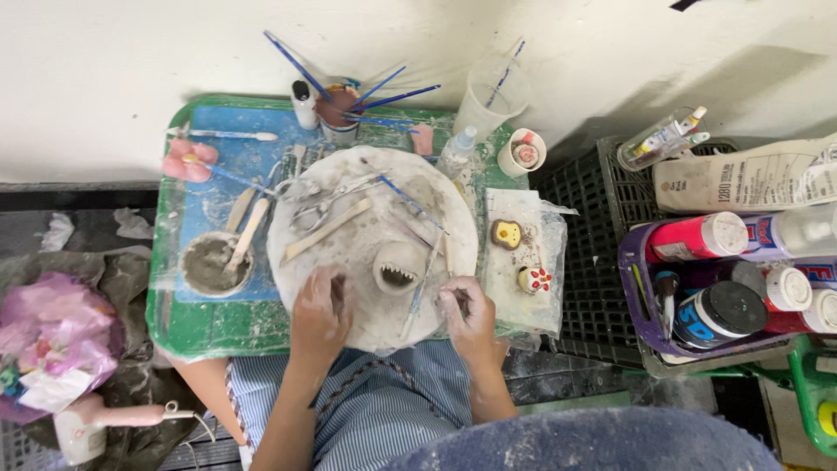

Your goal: The person is sculpting a clay shark head by hand on a pottery bat, using a small paintbrush to refine the details inside and around the mouth.

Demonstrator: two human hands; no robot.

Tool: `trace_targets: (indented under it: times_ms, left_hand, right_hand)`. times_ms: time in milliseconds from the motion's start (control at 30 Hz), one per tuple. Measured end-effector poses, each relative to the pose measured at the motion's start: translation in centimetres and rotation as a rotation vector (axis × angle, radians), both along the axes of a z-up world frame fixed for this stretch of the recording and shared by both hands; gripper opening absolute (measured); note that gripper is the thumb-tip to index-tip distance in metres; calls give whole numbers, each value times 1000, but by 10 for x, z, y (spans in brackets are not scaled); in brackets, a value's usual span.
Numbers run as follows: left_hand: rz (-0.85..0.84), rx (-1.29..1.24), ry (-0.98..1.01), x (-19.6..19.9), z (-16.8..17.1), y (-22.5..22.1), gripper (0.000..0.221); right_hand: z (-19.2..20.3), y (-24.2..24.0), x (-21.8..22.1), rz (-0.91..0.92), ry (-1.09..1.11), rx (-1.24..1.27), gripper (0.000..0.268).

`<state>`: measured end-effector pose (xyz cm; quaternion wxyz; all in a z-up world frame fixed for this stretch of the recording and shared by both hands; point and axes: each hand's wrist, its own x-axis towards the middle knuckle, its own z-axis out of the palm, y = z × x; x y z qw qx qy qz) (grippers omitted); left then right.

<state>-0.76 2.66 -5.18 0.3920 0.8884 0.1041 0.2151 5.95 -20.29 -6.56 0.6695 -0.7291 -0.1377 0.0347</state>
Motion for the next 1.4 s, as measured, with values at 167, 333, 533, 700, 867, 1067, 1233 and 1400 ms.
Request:
trace_targets:
  times_ms: [167, 333, 533, 700, 867, 1067, 1233, 1400]
  left_hand:
    - [77, -32, -11, 1, 11, 21, 29]
    - [103, -182, -97, -6, 22, 14, 28]
    - [119, -102, -134, -5, 14, 21, 29]
    - [137, -86, -148, 1, 12, 24, 31]
    - [132, -59, -112, 0, 17, 23, 31]
    - [78, -7, -91, 2, 25, 26, 26]
    - [100, -52, -11, 3, 29, 27, 22]
    - [99, -102, -16, 11, 36, 34, 27]
  right_hand:
    - [13, 8, -20, 92, 157, -84, 10]
    - [26, 15, -22, 106, 34, -100, 9]
    - [24, 25, -19, 141, -63, -92, 9]
    - [26, 26, -24, 116, -95, -145, 9]
    - [32, 28, -23, 116, -29, -116, 5]
    - [28, 27, -25, 107, -43, -41, 7]
    - [19, 16, -22, 103, 34, 85, 5]
    - [11, 1, 8, -95, -151, 42, 8]
